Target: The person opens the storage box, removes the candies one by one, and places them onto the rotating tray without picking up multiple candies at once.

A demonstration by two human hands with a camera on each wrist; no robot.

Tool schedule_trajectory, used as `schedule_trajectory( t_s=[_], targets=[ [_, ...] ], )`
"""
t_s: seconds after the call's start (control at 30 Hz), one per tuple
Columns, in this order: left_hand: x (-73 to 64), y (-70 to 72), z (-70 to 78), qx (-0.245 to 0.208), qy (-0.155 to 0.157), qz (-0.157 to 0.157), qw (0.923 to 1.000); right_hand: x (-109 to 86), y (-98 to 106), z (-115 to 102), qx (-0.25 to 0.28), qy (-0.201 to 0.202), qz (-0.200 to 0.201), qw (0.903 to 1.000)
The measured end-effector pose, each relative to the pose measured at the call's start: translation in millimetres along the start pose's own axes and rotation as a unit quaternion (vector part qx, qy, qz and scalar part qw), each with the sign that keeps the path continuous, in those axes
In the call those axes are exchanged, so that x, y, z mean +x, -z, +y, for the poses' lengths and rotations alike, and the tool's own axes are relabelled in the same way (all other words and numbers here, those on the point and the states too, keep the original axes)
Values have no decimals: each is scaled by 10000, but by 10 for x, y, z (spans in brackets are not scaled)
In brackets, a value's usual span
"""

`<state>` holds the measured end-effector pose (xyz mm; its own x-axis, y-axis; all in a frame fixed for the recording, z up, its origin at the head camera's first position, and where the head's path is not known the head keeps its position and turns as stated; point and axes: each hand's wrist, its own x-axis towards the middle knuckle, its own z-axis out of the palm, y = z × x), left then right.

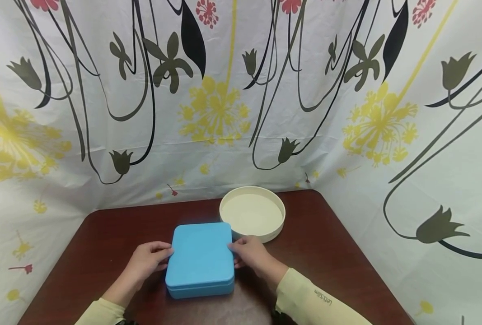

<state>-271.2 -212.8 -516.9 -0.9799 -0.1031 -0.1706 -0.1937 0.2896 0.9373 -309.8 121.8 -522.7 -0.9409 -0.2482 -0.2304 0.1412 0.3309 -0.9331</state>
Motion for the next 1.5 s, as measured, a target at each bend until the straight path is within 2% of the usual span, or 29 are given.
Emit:
schedule_trajectory(
  t_s=[0.17, 0.47, 0.7, 0.83, 1.0, 1.3, 1.5],
  targets=[
    [-14, 3, 40, 63, -104, 23, 9999, 0, 10, -57, -19, -1, 48, 10000],
    [-8, 11, 47, 84, -69, 70, 9999, -19, 9, -92, 38, 186, 46, 9998],
    [-4, 123, 58, 110, -124, 34, 9999, -11, -45, -182, 117, 327, -93, 9994],
    [16, 254, 52, 232, -146, 71, 9996, 1, -144, -289, 107, 398, -183, 9990],
    [12, 499, 10, 405, -145, 158, 9989, 53, -349, -449, 96, 486, -325, 9982],
    [52, 902, -115, 962, -184, 256, 9949, 208, -717, -618, 221, 355, -456, 9981],
    [63, 1166, -155, 1308, -189, 254, 9909, 293, -923, -724, 97, 330, -603, 9976]
  ],
)
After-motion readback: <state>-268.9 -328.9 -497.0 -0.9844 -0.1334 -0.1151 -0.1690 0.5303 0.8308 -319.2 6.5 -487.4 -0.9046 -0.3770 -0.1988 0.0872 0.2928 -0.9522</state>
